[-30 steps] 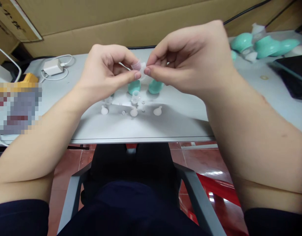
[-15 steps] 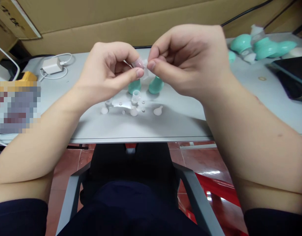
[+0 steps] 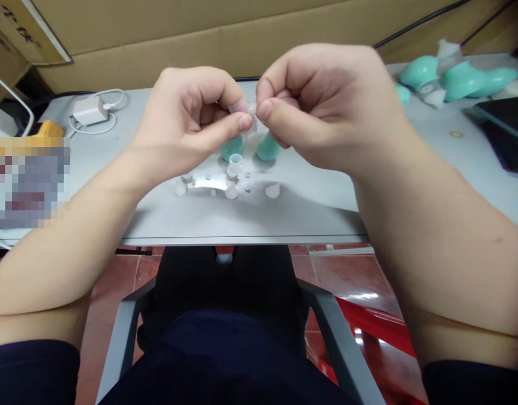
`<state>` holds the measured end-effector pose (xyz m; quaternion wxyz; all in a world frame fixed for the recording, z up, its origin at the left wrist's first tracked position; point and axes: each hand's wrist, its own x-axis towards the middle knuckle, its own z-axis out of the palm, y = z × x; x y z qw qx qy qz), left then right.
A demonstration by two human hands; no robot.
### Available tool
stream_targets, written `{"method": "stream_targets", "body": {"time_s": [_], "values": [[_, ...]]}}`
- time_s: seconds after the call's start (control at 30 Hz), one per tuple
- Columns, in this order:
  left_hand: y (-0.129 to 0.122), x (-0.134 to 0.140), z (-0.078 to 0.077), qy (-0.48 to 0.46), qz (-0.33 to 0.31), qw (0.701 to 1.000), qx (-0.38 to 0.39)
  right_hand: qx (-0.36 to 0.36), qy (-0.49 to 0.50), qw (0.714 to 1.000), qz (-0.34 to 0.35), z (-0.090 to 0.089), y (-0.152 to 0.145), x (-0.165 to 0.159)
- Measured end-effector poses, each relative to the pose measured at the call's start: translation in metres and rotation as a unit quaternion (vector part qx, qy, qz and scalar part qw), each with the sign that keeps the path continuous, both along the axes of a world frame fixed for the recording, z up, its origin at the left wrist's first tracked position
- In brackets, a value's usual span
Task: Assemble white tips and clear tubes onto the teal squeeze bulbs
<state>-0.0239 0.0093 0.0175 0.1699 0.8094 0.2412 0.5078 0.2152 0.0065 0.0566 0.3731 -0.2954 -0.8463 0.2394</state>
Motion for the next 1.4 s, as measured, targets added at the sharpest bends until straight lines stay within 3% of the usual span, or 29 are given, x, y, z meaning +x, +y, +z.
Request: {"method": "stream_targets", "body": {"time_s": [0.2, 0.33, 0.6, 0.77, 0.93, 1.13, 1.4], "values": [[0.0, 0.002, -0.003, -0.004, -0.006, 1.0, 0.003, 0.027, -0.079, 0.996, -0.039, 0.002, -0.001, 0.0], [-0.003, 0.005, -0.003, -0.016, -0.012, 1.0, 0.008, 0.053, -0.078, 0.995, -0.036, 0.001, 0.001, 0.0], [-0.007, 0.0, 0.003, 0.031, -0.028, 0.998, -0.05, -0.09, -0.013, 0.993, 0.081, 0.002, 0.008, 0.003], [-0.011, -0.002, 0.006, 0.03, -0.037, 0.997, -0.055, -0.166, 0.032, 0.98, 0.103, 0.005, 0.01, 0.004], [-0.009, 0.0, 0.007, 0.022, -0.02, 0.998, -0.048, -0.1, 0.079, 0.987, 0.1, 0.002, 0.01, 0.006], [0.002, 0.001, -0.005, -0.01, -0.02, 1.0, 0.019, -0.03, 0.097, 0.993, 0.059, 0.003, 0.013, 0.008], [-0.004, 0.006, -0.005, 0.025, 0.003, 0.999, 0.027, -0.103, 0.077, 0.989, 0.072, 0.011, 0.008, 0.016]]}}
